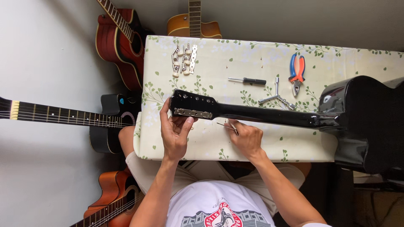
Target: The person installs tuning pegs onto the headstock of a black electric guitar neck. They place each peg into its hole, align it, and secure it with a screw using a screwdriver. The process is repeated for all six pegs.
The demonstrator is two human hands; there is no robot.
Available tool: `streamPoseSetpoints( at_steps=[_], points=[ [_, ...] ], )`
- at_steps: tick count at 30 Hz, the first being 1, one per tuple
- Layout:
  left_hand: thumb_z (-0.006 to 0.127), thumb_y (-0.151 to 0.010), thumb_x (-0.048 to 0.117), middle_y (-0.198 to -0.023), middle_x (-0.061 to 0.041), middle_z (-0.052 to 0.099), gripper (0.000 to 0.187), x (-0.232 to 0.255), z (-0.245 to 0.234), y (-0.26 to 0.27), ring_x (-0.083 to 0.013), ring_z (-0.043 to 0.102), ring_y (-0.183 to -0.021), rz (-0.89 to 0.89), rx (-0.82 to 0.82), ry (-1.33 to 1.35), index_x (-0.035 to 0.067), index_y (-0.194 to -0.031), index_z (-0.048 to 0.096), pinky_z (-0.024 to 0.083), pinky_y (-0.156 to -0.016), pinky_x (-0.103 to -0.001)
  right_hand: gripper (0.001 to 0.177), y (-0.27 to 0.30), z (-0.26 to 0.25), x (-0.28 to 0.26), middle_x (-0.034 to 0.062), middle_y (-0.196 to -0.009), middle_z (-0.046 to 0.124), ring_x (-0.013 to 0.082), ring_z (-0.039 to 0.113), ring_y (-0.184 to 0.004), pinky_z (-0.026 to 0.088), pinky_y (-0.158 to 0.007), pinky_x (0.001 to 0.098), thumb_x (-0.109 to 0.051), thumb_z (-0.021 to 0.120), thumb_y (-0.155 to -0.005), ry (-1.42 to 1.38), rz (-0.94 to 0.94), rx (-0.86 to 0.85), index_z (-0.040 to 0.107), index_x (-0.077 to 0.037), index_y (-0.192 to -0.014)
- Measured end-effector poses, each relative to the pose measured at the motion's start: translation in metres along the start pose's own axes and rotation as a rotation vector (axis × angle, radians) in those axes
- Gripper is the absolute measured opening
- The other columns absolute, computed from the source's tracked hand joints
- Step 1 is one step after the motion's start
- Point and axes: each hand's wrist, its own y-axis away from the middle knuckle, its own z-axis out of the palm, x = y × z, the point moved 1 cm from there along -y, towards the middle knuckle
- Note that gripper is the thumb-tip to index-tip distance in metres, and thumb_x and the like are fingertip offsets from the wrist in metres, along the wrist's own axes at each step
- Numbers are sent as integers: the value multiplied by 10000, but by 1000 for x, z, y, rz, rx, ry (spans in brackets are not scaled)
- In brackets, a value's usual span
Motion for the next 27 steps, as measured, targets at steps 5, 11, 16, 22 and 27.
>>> streamPoseSetpoints(
  at_steps=[5,11,16,22,27],
  points=[
    [603,-869,44,-992,-203,635,707,-6,-3,2,-249,688,-891,-17,-1,14,24,-1459,215,601,-818,-357,136,-1,13,-5,27,-428,544,261,607,-438,493,-438,367,-327,704,-811,-16,98,35,683,-227,-721],
    [604,-870,44,-995,-199,638,704,-21,-11,5,-252,683,-903,-71,0,13,34,-1459,218,601,-819,-378,65,15,29,-8,-39,-469,571,179,616,-449,509,-474,305,-289,700,-800,44,99,82,676,-251,-755],
    [611,-866,48,-976,-208,642,691,-33,-23,11,-260,688,-887,-131,29,-5,32,-1448,238,608,-810,-387,55,16,4,-26,-26,-387,483,168,576,-390,468,-457,241,-181,674,-841,-249,78,61,704,-221,-821],
    [602,-887,97,-1014,-216,623,617,-54,-60,20,-262,669,-905,-232,29,-117,-3,-1422,314,594,-817,-380,144,17,-8,-32,-33,-354,334,79,359,-342,367,-385,199,-44,705,-786,-802,205,29,765,-159,-849],
    [680,-880,157,-832,-62,653,156,9,-36,30,-132,559,-596,77,374,-662,50,-992,664,507,-474,-233,126,9,-30,-50,-12,-349,339,31,307,-406,299,-375,202,17,698,-778,-1037,245,19,775,-75,-817]
  ],
)
